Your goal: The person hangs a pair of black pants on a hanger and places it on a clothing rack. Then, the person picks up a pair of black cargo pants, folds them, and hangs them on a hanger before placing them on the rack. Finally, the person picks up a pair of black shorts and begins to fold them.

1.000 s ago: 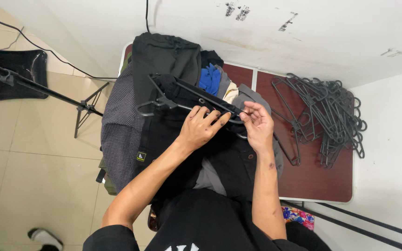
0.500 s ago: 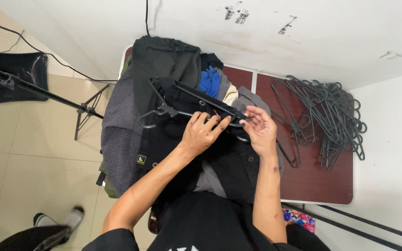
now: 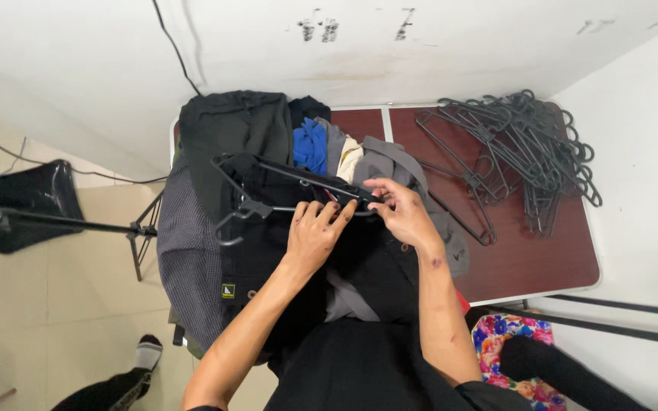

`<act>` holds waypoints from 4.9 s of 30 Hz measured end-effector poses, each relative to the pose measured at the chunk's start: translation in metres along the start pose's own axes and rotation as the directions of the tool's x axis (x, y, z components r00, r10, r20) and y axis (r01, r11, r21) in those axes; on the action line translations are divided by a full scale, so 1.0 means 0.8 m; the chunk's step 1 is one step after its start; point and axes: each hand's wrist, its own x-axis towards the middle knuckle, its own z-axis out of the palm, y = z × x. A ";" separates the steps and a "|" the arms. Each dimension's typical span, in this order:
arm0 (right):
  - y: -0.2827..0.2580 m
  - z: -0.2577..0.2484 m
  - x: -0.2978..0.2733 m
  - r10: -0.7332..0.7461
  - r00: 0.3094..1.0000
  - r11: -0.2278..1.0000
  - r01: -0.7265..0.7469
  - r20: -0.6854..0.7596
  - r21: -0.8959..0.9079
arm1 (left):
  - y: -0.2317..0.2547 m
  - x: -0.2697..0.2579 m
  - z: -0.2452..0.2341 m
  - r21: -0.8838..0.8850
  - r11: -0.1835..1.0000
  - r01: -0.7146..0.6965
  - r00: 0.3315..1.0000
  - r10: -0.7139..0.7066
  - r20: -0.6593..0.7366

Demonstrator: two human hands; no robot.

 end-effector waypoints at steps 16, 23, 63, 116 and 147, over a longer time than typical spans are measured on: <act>0.067 0.031 0.001 -0.085 0.984 0.963 0.122 -0.157 0.241 | 0.018 -0.010 0.026 -0.030 0.992 0.120 0.993 -0.120 -0.012; 0.027 0.014 -0.005 -0.209 0.969 0.977 0.202 -0.132 -0.061 | 0.011 -0.007 0.021 -0.021 0.997 0.078 0.997 -0.078 -0.001; 0.048 0.055 0.042 -0.406 0.751 0.875 0.484 -0.521 0.016 | 0.006 0.033 0.038 0.009 0.974 0.227 0.959 -0.222 -0.179; -0.044 0.033 0.016 -0.716 0.674 0.679 0.610 -0.181 -0.409 | 0.004 0.054 0.028 -0.134 0.977 0.166 0.985 -0.171 -0.028; -0.044 -0.218 -0.293 -0.427 0.627 0.894 0.398 -0.652 -0.204 | 0.009 -0.095 -0.065 -0.721 0.606 0.335 0.928 -0.346 0.139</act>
